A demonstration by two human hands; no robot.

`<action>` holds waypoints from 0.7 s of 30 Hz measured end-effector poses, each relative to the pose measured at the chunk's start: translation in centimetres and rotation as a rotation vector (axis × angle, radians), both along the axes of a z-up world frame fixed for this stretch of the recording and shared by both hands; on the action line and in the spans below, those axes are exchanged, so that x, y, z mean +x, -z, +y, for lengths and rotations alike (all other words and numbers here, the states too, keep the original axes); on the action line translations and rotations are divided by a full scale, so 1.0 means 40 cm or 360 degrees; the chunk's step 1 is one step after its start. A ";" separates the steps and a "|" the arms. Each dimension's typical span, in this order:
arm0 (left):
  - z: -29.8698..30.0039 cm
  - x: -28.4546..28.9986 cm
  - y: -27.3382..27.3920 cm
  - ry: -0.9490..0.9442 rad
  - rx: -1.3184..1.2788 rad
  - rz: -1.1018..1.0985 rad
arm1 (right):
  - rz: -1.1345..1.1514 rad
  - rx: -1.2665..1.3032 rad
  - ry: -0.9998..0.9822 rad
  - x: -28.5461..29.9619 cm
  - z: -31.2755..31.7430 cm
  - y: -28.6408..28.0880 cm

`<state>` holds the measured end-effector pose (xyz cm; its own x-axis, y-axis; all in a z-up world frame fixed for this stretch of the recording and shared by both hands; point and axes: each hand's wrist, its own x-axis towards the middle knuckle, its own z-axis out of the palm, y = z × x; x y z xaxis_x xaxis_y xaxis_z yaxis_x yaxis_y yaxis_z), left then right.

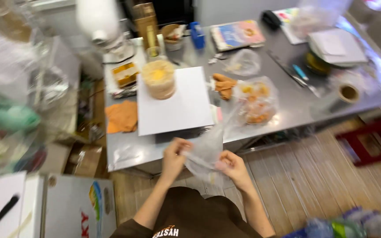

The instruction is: Gathering, portioning, and heating salted egg yolks or cake fillings in a plastic bag.

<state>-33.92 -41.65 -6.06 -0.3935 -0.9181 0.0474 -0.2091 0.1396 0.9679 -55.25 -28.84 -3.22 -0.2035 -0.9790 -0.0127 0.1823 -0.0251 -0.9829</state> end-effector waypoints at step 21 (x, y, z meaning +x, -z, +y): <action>-0.291 -0.026 0.170 0.2002 0.1420 0.1573 | -0.1401 -0.0811 -0.0127 0.006 -0.200 0.146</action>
